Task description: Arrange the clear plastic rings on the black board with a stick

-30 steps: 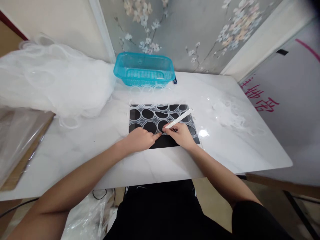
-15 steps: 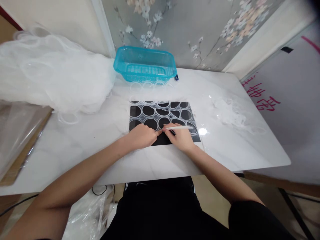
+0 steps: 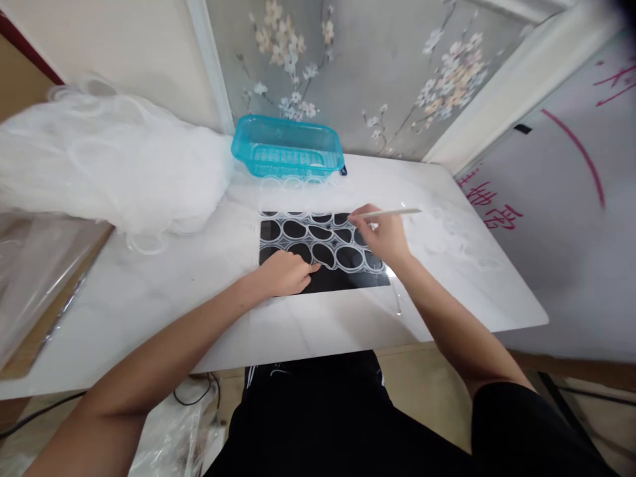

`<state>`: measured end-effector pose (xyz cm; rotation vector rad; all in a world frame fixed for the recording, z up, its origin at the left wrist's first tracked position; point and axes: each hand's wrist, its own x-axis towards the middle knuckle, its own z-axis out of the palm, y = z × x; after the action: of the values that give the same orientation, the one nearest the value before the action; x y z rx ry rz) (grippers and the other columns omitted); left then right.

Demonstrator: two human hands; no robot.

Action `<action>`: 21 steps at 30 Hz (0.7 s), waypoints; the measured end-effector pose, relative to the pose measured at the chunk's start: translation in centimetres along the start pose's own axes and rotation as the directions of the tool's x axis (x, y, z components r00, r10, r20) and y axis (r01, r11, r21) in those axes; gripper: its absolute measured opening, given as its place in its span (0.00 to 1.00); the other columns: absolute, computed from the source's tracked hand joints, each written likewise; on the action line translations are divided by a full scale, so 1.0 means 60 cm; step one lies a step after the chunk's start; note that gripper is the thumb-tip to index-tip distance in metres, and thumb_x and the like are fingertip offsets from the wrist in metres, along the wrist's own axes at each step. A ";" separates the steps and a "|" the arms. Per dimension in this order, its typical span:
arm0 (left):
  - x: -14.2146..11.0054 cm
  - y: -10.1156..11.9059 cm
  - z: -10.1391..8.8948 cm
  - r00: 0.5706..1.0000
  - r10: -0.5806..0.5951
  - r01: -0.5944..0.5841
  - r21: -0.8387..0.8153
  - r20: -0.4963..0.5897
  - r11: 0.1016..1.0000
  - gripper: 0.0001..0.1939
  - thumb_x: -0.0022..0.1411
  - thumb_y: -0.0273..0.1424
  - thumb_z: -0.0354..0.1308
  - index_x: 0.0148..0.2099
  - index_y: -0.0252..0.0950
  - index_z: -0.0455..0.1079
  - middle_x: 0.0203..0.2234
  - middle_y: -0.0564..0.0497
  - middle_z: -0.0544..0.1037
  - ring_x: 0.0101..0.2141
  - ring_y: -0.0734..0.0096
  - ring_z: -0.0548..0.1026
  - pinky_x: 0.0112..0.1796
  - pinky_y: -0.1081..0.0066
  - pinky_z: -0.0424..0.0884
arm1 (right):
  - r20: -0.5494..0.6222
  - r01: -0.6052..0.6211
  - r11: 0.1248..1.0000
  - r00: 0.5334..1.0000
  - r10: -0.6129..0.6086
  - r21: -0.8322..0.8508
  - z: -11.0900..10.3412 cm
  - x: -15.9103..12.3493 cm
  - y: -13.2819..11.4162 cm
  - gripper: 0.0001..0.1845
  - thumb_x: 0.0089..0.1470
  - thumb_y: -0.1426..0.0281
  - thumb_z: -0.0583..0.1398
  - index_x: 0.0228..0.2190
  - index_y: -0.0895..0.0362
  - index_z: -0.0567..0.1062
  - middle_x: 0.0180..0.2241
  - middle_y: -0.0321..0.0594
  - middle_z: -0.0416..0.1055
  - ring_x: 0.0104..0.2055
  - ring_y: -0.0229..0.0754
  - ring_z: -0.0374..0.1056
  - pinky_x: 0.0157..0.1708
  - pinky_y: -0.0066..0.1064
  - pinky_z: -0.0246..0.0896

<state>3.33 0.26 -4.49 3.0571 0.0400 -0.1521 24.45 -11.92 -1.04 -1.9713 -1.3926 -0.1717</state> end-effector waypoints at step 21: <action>-0.008 -0.047 -0.057 0.971 0.113 -0.039 -0.329 0.208 0.944 0.18 0.61 0.39 0.49 0.23 0.38 0.71 0.16 0.55 0.71 0.17 0.78 0.64 0.23 0.74 0.56 | 0.263 -0.272 0.924 0.944 0.201 0.268 0.008 -0.089 0.034 0.12 0.56 0.62 0.57 0.32 0.56 0.76 0.36 0.40 0.76 0.36 0.43 0.71 0.35 0.32 0.64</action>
<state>3.13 3.31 -1.28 2.6908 -0.0628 -0.4392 23.91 -16.09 -4.90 -1.9221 -1.2190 0.3752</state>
